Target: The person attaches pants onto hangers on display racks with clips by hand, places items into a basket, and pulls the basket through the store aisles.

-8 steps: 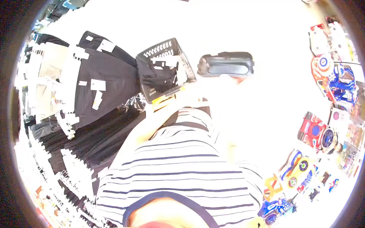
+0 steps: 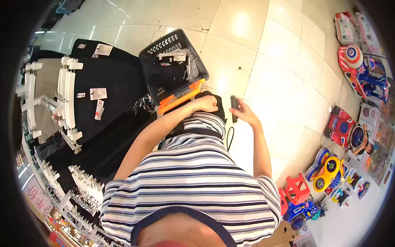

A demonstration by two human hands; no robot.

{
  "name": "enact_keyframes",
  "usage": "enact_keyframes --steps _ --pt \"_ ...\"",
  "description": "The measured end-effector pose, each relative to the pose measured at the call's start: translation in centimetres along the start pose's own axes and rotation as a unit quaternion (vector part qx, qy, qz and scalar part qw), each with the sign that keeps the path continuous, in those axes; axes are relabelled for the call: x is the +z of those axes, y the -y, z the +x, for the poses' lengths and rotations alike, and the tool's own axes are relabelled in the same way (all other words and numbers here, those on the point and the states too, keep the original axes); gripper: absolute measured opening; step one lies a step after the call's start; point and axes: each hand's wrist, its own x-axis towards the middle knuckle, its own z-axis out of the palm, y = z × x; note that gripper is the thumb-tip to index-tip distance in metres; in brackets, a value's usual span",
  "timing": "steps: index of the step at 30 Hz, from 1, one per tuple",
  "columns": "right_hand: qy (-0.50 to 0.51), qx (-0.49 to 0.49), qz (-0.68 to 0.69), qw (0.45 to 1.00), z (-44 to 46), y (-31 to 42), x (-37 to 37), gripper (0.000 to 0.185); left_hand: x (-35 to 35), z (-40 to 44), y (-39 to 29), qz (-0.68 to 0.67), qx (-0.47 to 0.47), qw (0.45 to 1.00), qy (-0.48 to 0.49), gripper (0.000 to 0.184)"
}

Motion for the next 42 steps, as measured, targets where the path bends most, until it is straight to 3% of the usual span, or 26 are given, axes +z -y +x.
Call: enact_keyframes --steps 2,3,5,6,9,10,12,13,14,17,20,23,24,27,28,32,37,39,41,42 --pt "0.098 0.116 0.002 0.988 -1.4 0.6 0.2 0.056 0.1 -0.6 -0.1 -0.1 0.092 0.985 -0.106 0.026" --pt "0.165 0.137 -0.009 0.977 -1.2 -0.1 0.0 0.057 0.8 -1.1 -0.6 -0.139 0.085 0.974 -0.158 0.022" --pt "0.169 0.0 -0.026 0.985 -0.5 -2.0 1.5 0.055 1.8 -1.8 -2.0 -0.172 0.091 0.962 -0.191 0.018" --pt "0.163 0.023 0.018 0.986 -0.2 -1.9 1.8 0.051 2.0 -2.0 -2.7 -0.178 0.084 0.96 -0.199 0.015" --pt "0.198 0.091 -0.06 0.974 2.8 -3.8 1.7 0.046 2.7 -1.8 -3.6 -0.156 0.108 0.958 -0.213 0.015" --pt "0.14 -0.122 -0.142 0.972 4.0 -6.7 2.5 0.042 2.8 -1.8 -3.9 -0.148 0.106 0.961 -0.208 0.016" --pt "0.062 -0.136 -0.203 0.968 6.9 -14.2 4.3 0.042 3.0 -1.7 -4.3 -0.128 0.116 0.961 -0.214 0.016" --pt "0.022 -0.144 -0.233 0.962 7.8 -15.7 4.7 0.041 3.1 -1.5 -4.5 -0.118 0.121 0.961 -0.219 0.016" --pt "0.052 -0.159 -0.25 0.954 7.0 -13.6 4.3 0.041 3.2 -1.3 -4.6 -0.104 0.131 0.959 -0.228 0.017" --pt "0.221 0.041 -0.06 0.973 3.7 -7.8 -0.1 0.039 3.7 -1.1 -5.2 -0.099 0.114 0.966 -0.212 0.014" --pt "0.194 0.052 0.098 0.975 0.9 -2.9 -0.6 0.031 3.7 -0.8 -5.6 -0.114 0.103 0.97 -0.188 0.013" --pt "0.133 0.022 -0.064 0.989 2.6 -3.0 0.2 0.025 4.3 -0.3 -5.7 -0.112 0.09 0.973 -0.182 0.013" --pt "0.101 -0.004 -0.177 0.979 2.8 -2.9 0.5 0.02 4.5 0.0 -5.8 -0.107 0.088 0.974 -0.179 0.013" --pt "0.049 -0.141 -0.223 0.963 3.9 -4.9 1.5 0.017 4.7 0.4 -5.5 -0.111 0.091 0.971 -0.189 0.013" --pt "0.031 -0.097 -0.116 0.988 3.9 -4.8 2.1 0.015 4.6 0.4 -5.5 -0.125 0.091 0.969 -0.19 0.013" --pt "0.027 -0.011 -0.114 0.993 3.6 -3.8 1.8 0.022 4.2 0.8 -5.8 -0.139 0.09 0.966 -0.196 0.013" --pt "-0.028 0.003 0.018 0.999 3.8 -7.3 2.3 0.024 3.8 0.6 -6.3 -0.122 0.09 0.968 -0.199 0.016" --pt "-0.037 0.003 0.134 0.99 3.2 -7.5 2.2 0.024 3.9 0.3 -6.8 -0.168 0.101 0.952 -0.234 0.017" --pt "0.064 0.004 0.143 0.988 2.3 -7.1 0.5 0.029 4.4 0.6 -6.7 -0.144 0.082 0.957 -0.238 0.018" --pt "0.119 0.009 0.071 0.99 2.5 -6.9 0.0 0.031 4.4 0.3 -7.0 -0.131 0.076 0.959 -0.24 0.018"
